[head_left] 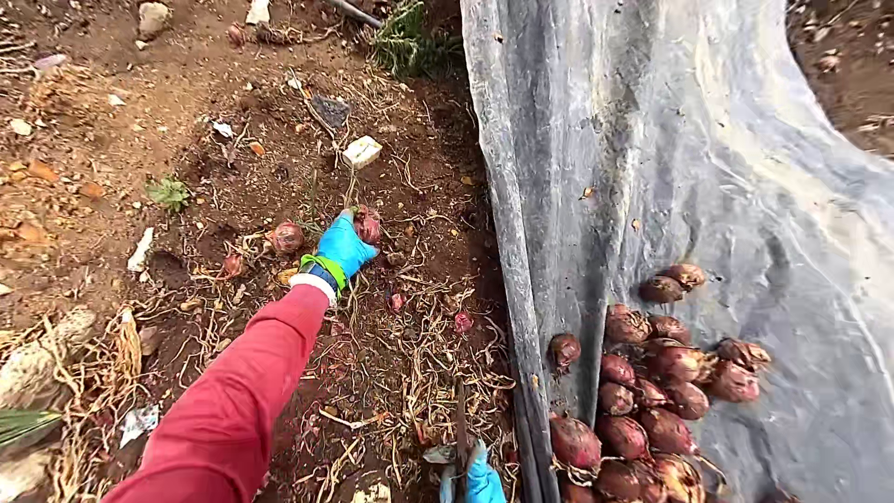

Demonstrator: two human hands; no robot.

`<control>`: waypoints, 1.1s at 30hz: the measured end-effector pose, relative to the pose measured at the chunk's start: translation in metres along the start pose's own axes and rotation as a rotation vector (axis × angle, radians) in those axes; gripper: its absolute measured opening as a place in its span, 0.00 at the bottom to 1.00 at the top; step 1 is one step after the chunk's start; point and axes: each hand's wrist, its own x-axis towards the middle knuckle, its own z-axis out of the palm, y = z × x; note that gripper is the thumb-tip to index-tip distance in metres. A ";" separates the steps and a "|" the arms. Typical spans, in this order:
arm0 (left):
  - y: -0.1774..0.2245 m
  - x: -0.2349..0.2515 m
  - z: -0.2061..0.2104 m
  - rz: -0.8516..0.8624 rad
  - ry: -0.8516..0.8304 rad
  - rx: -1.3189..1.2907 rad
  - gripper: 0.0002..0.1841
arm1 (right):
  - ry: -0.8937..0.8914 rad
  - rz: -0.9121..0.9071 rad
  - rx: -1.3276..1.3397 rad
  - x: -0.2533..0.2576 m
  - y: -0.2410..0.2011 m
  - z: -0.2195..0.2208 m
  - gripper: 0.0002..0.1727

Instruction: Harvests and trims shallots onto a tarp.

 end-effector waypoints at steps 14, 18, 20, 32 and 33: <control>0.047 -0.235 -0.012 0.659 -0.754 0.464 0.29 | -0.106 -0.461 -0.319 0.026 -0.079 -0.013 0.50; 0.066 -0.229 -0.009 0.754 -0.754 0.652 0.19 | -0.056 -0.233 -0.511 0.014 -0.076 -0.039 0.50; 0.065 -0.222 0.000 0.670 -0.719 0.673 0.10 | -0.128 -0.237 -0.320 -0.006 -0.074 -0.057 0.47; 0.142 -0.327 0.033 0.758 -0.866 0.651 0.14 | 0.046 -0.305 -0.054 -0.054 -0.019 -0.089 0.51; 0.144 -0.308 0.030 0.712 -0.755 0.639 0.13 | 0.155 -0.367 0.094 -0.054 -0.023 -0.093 0.52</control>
